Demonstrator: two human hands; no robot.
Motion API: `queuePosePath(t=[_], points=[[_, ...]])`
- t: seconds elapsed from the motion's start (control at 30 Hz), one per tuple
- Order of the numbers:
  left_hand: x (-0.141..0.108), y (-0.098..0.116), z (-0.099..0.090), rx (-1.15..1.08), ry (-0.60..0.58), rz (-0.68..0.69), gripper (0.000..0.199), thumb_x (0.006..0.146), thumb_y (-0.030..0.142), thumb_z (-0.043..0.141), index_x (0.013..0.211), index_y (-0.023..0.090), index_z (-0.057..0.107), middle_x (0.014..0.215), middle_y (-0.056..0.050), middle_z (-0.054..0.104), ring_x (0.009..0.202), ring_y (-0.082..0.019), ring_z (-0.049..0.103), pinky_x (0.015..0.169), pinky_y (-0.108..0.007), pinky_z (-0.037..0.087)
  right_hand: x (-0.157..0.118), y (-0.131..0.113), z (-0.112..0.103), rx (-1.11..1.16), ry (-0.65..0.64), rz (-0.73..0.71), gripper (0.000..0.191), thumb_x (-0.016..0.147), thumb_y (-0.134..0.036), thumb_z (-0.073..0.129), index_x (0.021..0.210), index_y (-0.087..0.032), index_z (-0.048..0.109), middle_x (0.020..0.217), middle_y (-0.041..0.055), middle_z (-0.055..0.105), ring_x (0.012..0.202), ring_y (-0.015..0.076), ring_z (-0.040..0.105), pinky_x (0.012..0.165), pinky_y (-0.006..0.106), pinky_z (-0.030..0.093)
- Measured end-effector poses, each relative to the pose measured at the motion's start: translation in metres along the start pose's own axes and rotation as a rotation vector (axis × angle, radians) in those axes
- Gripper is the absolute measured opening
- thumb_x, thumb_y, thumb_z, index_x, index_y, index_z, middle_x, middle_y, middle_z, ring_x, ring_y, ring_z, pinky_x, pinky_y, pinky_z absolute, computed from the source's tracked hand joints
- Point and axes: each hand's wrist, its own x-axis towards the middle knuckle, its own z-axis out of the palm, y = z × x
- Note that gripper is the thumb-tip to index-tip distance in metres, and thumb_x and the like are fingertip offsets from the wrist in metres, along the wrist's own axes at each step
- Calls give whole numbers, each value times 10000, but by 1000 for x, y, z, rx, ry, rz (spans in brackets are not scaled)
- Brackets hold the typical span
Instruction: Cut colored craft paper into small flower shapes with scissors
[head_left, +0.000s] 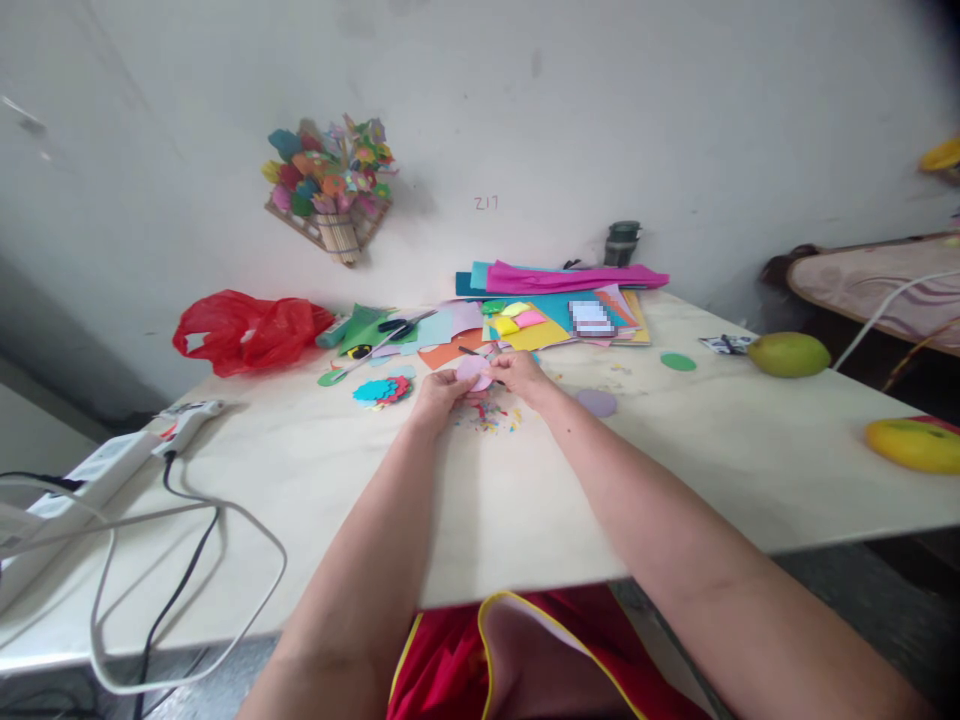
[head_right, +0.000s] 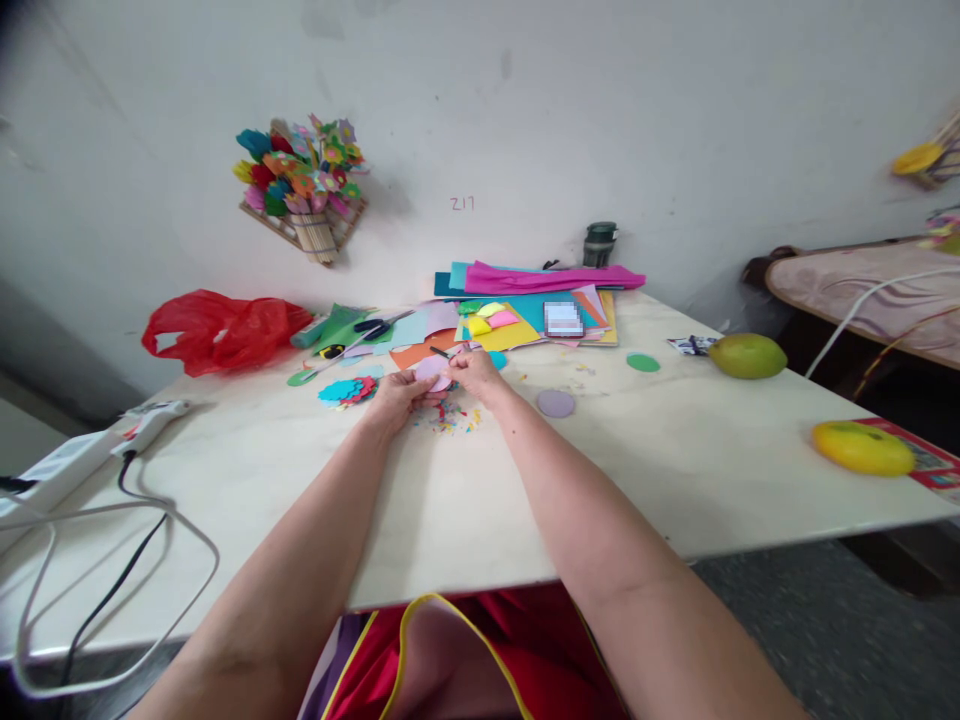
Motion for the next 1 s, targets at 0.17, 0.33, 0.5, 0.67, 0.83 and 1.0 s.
queuePosePath(t=[0.17,0.33,0.5,0.67,0.83,1.0], points=[[4,-3,-3,3,-17,11,294,595,253,837,764,97,655,666,-69,699,627,-196,689,589,-272,537,0,0,0,9,-5,4,269,596,-350,631,474,-180,461,487,-54,351,525,88,305,499,252,253],[4,-3,-3,25,-4,5,277,598,249,835,741,102,649,660,-73,701,639,-205,694,587,-275,539,0,1,0,2,-7,-3,285,598,-352,629,468,-185,438,473,-58,339,502,80,296,481,246,249],[5,-4,-3,23,-2,9,274,589,242,839,741,102,660,650,-65,696,638,-204,697,588,-270,547,1,2,0,-9,-1,-12,270,610,-337,638,477,-180,464,476,-59,347,493,77,301,477,247,258],[5,-3,-3,13,8,-3,262,595,227,835,743,99,662,673,-75,703,656,-213,703,592,-272,553,1,4,0,-1,-10,-3,261,630,-357,645,515,-176,497,484,-59,358,484,76,301,458,244,239],[2,-1,-3,7,-23,-8,263,603,226,834,769,100,674,688,-79,713,645,-206,703,585,-264,561,-1,2,-2,126,-39,54,423,744,-566,573,608,-166,554,524,-27,419,478,93,343,414,247,237],[-1,2,-2,15,-29,-31,279,626,226,826,815,79,684,714,-104,721,672,-217,711,620,-276,576,-3,2,-3,152,-45,62,493,743,-648,564,652,-164,565,544,-16,450,489,98,364,410,244,234]])
